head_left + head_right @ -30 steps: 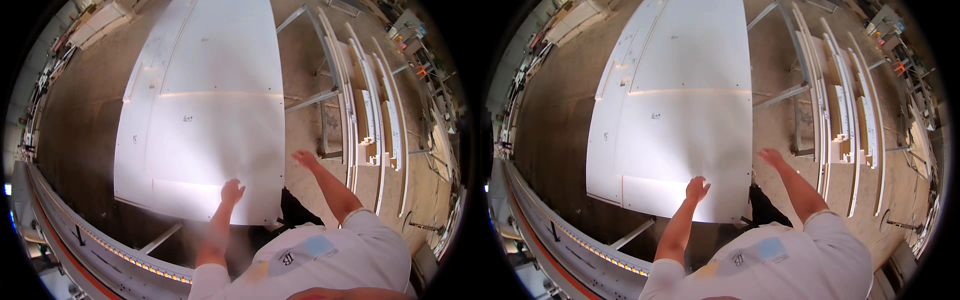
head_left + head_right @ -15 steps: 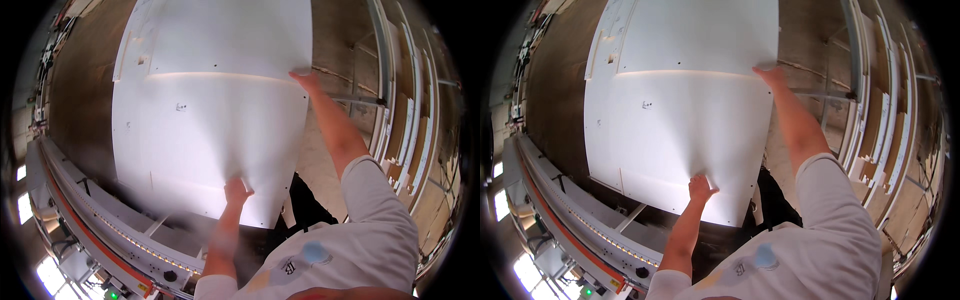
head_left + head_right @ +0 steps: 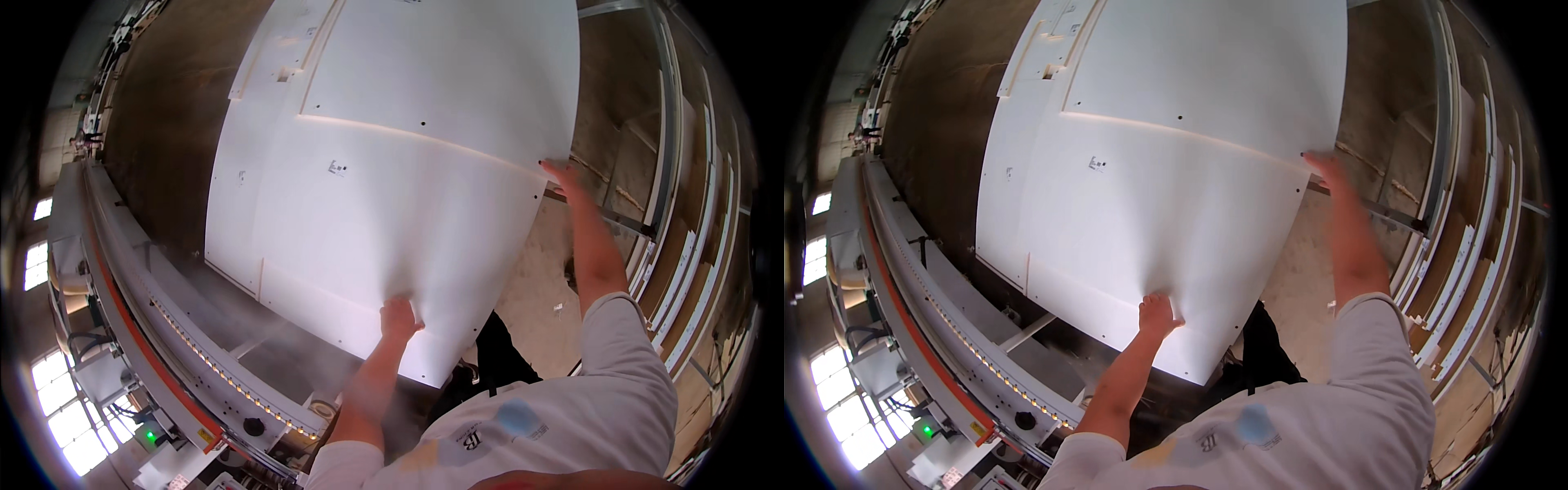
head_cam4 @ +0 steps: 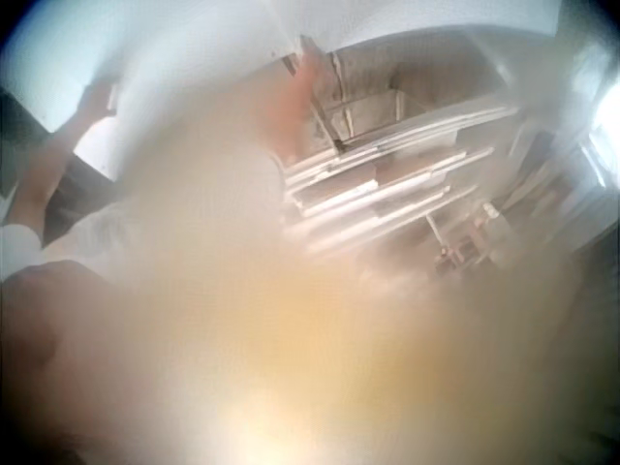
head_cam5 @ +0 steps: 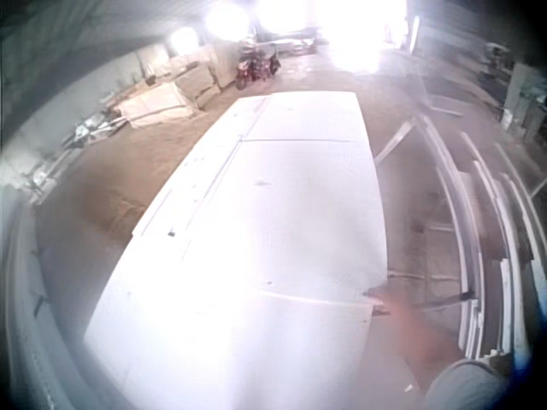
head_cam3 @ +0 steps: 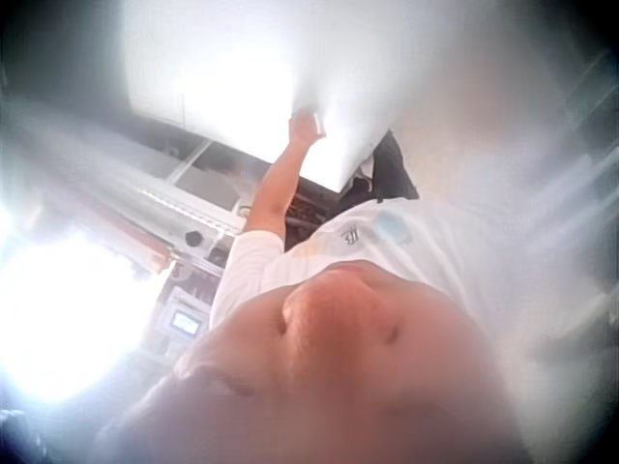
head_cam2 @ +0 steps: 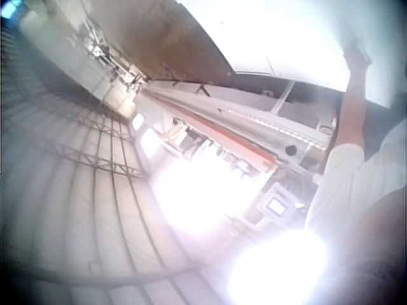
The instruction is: The person handles various white wooden panels and components in a workshop setting. They pick up large sheets and smaller strips, moving them between a storage rack and a workbench. The person aligns the pieces on the table and appears to be preparing them for assembly or inspection.
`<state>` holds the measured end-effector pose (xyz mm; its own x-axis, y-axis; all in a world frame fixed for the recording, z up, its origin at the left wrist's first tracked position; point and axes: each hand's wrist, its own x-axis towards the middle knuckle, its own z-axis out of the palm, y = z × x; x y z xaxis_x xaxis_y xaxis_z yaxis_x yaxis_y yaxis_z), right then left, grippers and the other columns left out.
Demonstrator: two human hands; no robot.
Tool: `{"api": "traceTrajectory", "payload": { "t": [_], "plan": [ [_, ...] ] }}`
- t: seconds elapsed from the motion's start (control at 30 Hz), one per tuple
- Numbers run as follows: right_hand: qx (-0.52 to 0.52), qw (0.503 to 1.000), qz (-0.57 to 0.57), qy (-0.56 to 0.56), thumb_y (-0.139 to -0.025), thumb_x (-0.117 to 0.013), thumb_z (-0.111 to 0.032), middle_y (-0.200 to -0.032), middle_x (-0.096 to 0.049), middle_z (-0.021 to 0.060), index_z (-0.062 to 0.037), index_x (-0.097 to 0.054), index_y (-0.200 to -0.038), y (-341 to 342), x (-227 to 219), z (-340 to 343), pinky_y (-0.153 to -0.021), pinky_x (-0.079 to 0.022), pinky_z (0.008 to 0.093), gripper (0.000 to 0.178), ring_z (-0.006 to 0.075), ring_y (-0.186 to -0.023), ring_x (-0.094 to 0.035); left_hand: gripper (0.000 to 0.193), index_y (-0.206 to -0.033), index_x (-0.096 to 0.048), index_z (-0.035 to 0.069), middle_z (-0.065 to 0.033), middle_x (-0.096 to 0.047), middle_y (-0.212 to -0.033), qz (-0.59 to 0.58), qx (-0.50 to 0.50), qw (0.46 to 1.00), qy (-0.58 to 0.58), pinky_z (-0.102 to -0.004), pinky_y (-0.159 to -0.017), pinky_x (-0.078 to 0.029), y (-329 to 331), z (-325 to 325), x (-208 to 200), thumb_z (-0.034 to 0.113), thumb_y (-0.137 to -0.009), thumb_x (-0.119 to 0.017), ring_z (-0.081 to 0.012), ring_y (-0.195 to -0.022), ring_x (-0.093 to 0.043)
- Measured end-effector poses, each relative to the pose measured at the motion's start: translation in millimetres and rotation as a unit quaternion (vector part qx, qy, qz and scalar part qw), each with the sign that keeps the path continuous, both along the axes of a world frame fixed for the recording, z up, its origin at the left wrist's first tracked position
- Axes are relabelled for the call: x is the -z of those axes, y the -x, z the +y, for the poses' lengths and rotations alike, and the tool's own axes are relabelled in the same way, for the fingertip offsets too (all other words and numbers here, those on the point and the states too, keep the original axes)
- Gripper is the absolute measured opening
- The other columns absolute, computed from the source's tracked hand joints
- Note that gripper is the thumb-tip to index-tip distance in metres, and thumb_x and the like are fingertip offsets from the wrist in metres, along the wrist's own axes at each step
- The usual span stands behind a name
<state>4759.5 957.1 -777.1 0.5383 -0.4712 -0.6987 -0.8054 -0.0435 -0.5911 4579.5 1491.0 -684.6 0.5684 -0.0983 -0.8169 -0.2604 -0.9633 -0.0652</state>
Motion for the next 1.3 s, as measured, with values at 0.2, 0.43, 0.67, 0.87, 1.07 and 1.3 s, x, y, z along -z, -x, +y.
{"api": "traceTrajectory", "payload": {
  "t": [0.2, 0.43, 0.67, 0.87, 1.07, 1.3],
  "plan": [
    [-0.083, 0.997, 0.009, 0.004, -0.073, -0.081, -0.062, -0.129, -0.061, 0.0082, -0.0060, -0.059, -0.129, -7, -52, 10, -0.092, -0.050, 0.0441, 0.083, 0.0250, -0.114, -0.059, 0.075, -0.119, -0.059, 0.001, -0.0161, -0.056, -0.125, -0.035, -0.022, 0.999, 0.034, -0.0426, -0.096, -0.047, 13, 11, 7, 0.051, -0.069, -0.083, -0.0317, -0.115, -0.053],
    [-0.170, 0.979, -0.079, 0.078, -0.071, -0.081, -0.065, -0.081, -0.071, 0.0078, -0.0023, -0.074, -0.088, 45, -92, 95, -0.068, -0.053, 0.0364, 0.065, 0.0206, -0.072, -0.065, 0.081, -0.122, -0.059, 0.001, -0.0146, -0.059, -0.122, -0.055, -0.022, 0.997, 0.055, -0.0414, -0.093, -0.050, 11, 15, -1, 0.051, -0.065, -0.086, -0.0313, -0.112, -0.056],
    [-0.128, 0.989, -0.076, 0.024, -0.075, -0.082, -0.054, -0.080, -0.071, 0.0069, -0.0001, -0.072, -0.089, 151, -124, 264, -0.063, -0.051, 0.0357, 0.056, 0.0180, -0.069, -0.065, 0.070, -0.115, -0.062, 0.004, -0.0127, -0.062, -0.118, -0.141, -0.032, 0.978, 0.152, -0.0422, -0.090, -0.052, 22, 29, 8, 0.053, -0.069, -0.084, -0.0313, -0.109, -0.061],
    [-0.059, 0.991, -0.068, -0.096, -0.079, -0.083, -0.042, -0.079, -0.069, 0.0034, -0.0040, -0.071, -0.094, 250, -142, 402, -0.058, -0.051, 0.0310, 0.043, 0.0135, -0.064, -0.062, 0.054, -0.120, -0.059, 0.007, -0.0078, -0.066, -0.105, 0.121, -0.648, 0.471, 0.586, -0.0417, -0.082, -0.053, 32, 67, -7, 0.057, -0.103, -0.046, -0.0247, -0.090, -0.064],
    [-0.139, 0.974, -0.023, -0.177, -0.087, -0.076, -0.041, -0.087, -0.071, 0.0022, -0.0065, -0.071, -0.100, 356, -154, 518, -0.062, -0.053, 0.0304, 0.037, 0.0125, -0.073, -0.065, 0.046, -0.116, -0.061, 0.010, -0.0033, -0.065, -0.098, 0.009, -0.769, 0.444, 0.460, -0.0345, -0.071, -0.050, 95, 121, -46, 0.051, -0.104, -0.046, -0.0158, -0.086, -0.063],
    [-0.665, 0.683, -0.217, 0.208, -0.089, -0.065, -0.049, -0.083, -0.074, 0.0064, -0.0160, -0.075, -0.091, 366, -160, 487, -0.069, -0.054, 0.0389, 0.034, 0.0267, -0.081, -0.071, 0.046, -0.114, -0.065, 0.005, -0.0042, -0.064, -0.092, -0.080, -0.719, 0.485, 0.492, -0.0306, -0.058, -0.048, 209, 238, -3, 0.047, -0.104, -0.051, -0.0159, -0.072, -0.060]
  ]
}}
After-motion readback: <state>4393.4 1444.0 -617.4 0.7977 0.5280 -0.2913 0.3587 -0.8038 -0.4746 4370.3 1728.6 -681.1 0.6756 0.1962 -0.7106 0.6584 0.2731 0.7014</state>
